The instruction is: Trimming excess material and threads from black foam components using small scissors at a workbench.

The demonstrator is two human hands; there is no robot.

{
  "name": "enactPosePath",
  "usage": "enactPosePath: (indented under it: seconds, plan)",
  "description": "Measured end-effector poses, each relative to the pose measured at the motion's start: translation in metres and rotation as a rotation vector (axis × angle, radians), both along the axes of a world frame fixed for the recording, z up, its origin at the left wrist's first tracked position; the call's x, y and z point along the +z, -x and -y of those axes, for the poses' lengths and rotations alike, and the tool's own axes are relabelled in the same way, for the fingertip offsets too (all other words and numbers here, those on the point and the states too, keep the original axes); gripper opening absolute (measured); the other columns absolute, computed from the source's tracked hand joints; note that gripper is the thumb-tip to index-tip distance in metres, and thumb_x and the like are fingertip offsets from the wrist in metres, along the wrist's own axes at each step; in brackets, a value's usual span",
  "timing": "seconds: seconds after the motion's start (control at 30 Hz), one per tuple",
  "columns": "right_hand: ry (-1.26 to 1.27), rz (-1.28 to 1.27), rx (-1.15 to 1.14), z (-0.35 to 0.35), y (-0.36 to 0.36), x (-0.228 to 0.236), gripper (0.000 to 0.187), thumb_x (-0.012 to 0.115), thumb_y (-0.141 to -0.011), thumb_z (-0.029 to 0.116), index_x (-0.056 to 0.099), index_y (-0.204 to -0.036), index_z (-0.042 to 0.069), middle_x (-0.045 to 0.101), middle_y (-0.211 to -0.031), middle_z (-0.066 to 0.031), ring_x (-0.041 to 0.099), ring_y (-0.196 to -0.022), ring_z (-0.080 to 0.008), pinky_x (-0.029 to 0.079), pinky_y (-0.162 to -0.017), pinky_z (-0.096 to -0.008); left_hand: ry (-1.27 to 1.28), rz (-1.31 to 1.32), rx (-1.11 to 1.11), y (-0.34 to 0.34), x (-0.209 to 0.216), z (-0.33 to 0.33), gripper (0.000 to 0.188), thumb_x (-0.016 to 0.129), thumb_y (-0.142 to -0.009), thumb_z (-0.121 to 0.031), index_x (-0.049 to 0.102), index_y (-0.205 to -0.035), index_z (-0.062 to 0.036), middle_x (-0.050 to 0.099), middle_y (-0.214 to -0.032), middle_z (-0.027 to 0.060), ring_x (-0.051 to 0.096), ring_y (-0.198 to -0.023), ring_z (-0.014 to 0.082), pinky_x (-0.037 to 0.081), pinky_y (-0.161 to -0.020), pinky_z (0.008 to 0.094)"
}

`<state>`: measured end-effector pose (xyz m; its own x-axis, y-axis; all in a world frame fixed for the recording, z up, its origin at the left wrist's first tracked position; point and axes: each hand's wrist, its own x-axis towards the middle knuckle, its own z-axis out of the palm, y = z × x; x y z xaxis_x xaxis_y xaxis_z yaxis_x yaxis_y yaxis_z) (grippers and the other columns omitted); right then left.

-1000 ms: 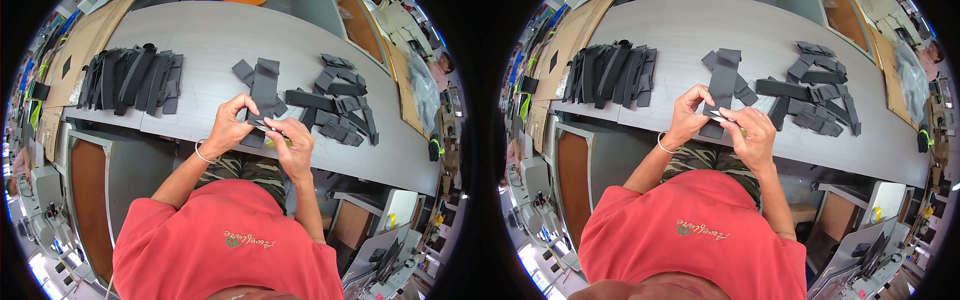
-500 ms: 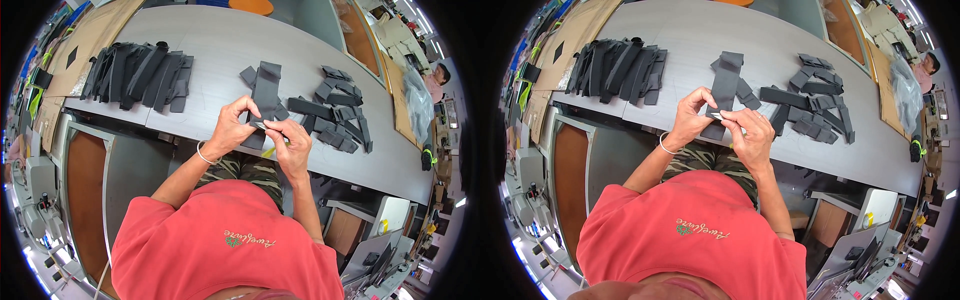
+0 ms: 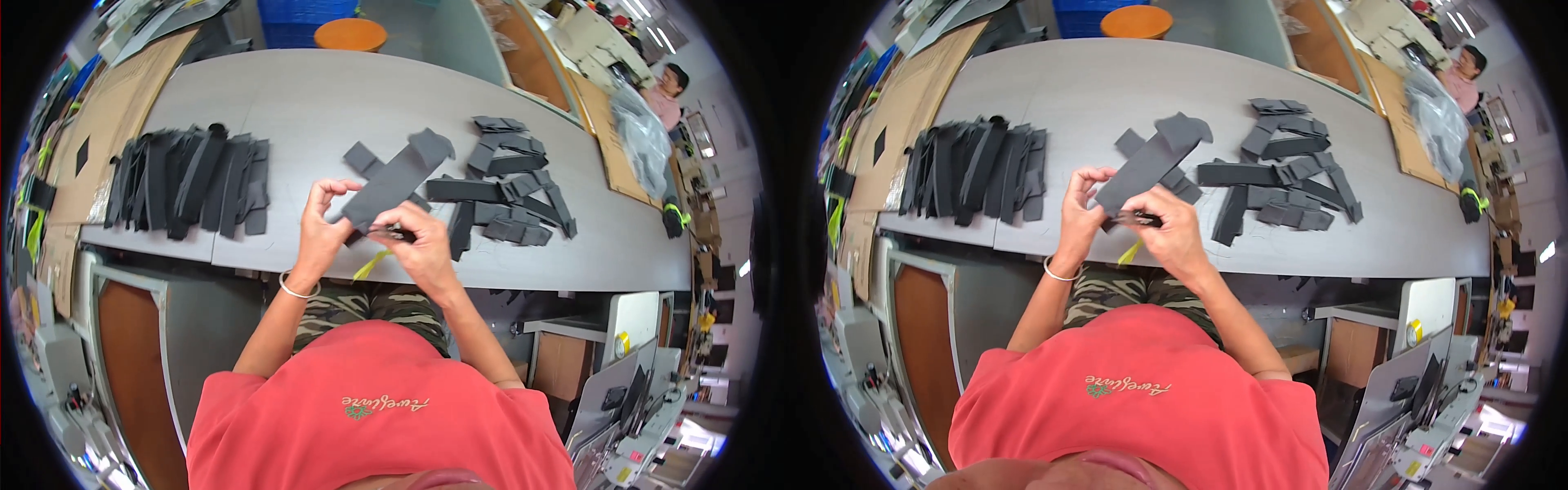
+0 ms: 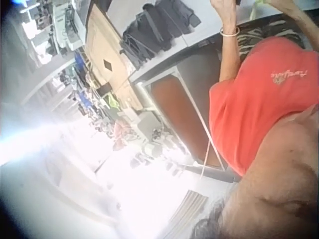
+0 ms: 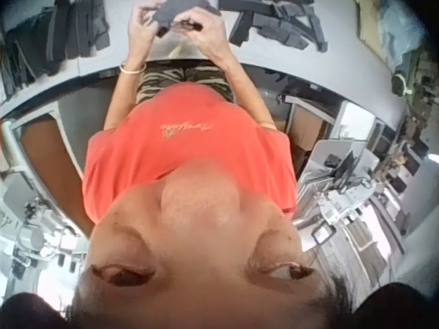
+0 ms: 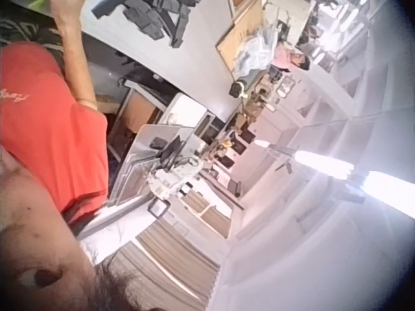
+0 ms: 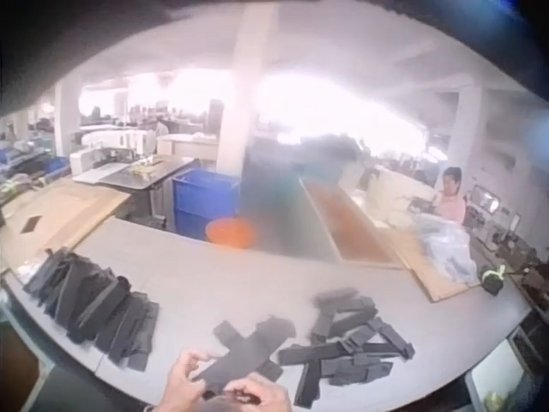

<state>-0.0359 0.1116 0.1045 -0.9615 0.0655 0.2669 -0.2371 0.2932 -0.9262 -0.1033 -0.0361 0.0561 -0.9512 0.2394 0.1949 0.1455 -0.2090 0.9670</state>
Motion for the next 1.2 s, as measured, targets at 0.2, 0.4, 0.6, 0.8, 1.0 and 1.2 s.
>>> enactPosePath:
  seconds: [0.2,0.4,0.6,0.8,1.0,1.2]
  plan:
    - [-0.125,0.028,-0.018,-0.008,0.001,-0.009,0.021,0.071,-0.07,-0.009,0.065,-0.087,0.001,0.06,-0.081,-0.0047,0.057,-0.07,-0.0138,0.045,-0.061,-0.026,-0.067,0.197,-0.166,0.006,0.0,-0.006,0.048,0.053,-0.079,0.005,0.047,-0.126,-0.0037,0.059,-0.11,0.0055,0.056,-0.102,0.0122,0.046,-0.085,0.0258]
    - [-0.163,0.0,-0.051,-0.013,0.005,-0.006,0.021,0.063,-0.068,-0.008,0.063,-0.086,0.003,0.059,-0.078,-0.0067,0.059,-0.068,-0.0218,0.046,-0.06,-0.0317,0.004,0.179,-0.378,0.011,-0.017,0.0,0.034,0.057,-0.083,0.006,0.052,-0.117,0.0011,0.06,-0.105,0.004,0.057,-0.096,0.01,0.046,-0.082,0.0231]
    - [-0.274,0.037,-0.059,-0.01,-0.001,-0.008,0.029,0.059,-0.064,-0.013,0.065,-0.087,0.004,0.06,-0.08,-0.0076,0.06,-0.07,-0.0194,0.048,-0.062,-0.0297,-0.119,0.414,-0.331,0.009,-0.029,-0.011,0.016,0.05,-0.091,0.0,0.058,-0.105,0.0017,0.059,-0.101,0.0011,0.054,-0.089,0.007,0.045,-0.078,0.0222]
    - [-0.299,-0.034,-0.169,-0.001,0.001,-0.026,0.029,0.057,-0.064,-0.012,0.069,-0.086,0.003,0.057,-0.07,-0.0063,0.056,-0.063,-0.018,0.043,-0.056,-0.0282,-0.353,0.546,-0.312,0.003,-0.025,-0.025,0.018,0.042,-0.097,-0.008,0.054,-0.109,-0.0014,0.061,-0.1,0.0036,0.056,-0.094,0.0088,0.045,-0.082,0.0244]
    - [-0.303,0.087,-0.138,-0.002,-0.003,-0.03,0.025,0.063,-0.068,-0.006,0.069,-0.089,0.006,0.06,-0.075,-0.0046,0.057,-0.064,-0.018,0.044,-0.057,-0.0284,-0.418,0.582,-0.343,-0.004,-0.023,-0.015,0.029,0.047,-0.097,-0.019,0.053,-0.119,-0.0012,0.065,-0.103,0.0114,0.063,-0.095,0.0171,0.05,-0.087,0.0309]
    - [-0.057,0.08,-0.198,-0.018,-0.006,-0.024,0.022,0.07,-0.08,0.006,0.067,-0.102,0.007,0.063,-0.082,-0.0056,0.059,-0.072,-0.0136,0.047,-0.065,-0.028,-0.279,0.42,-0.262,-0.005,-0.016,-0.01,0.011,0.057,-0.092,-0.007,0.056,-0.102,-0.0005,0.059,-0.095,0.0001,0.052,-0.086,0.0029,0.044,-0.076,0.0197]
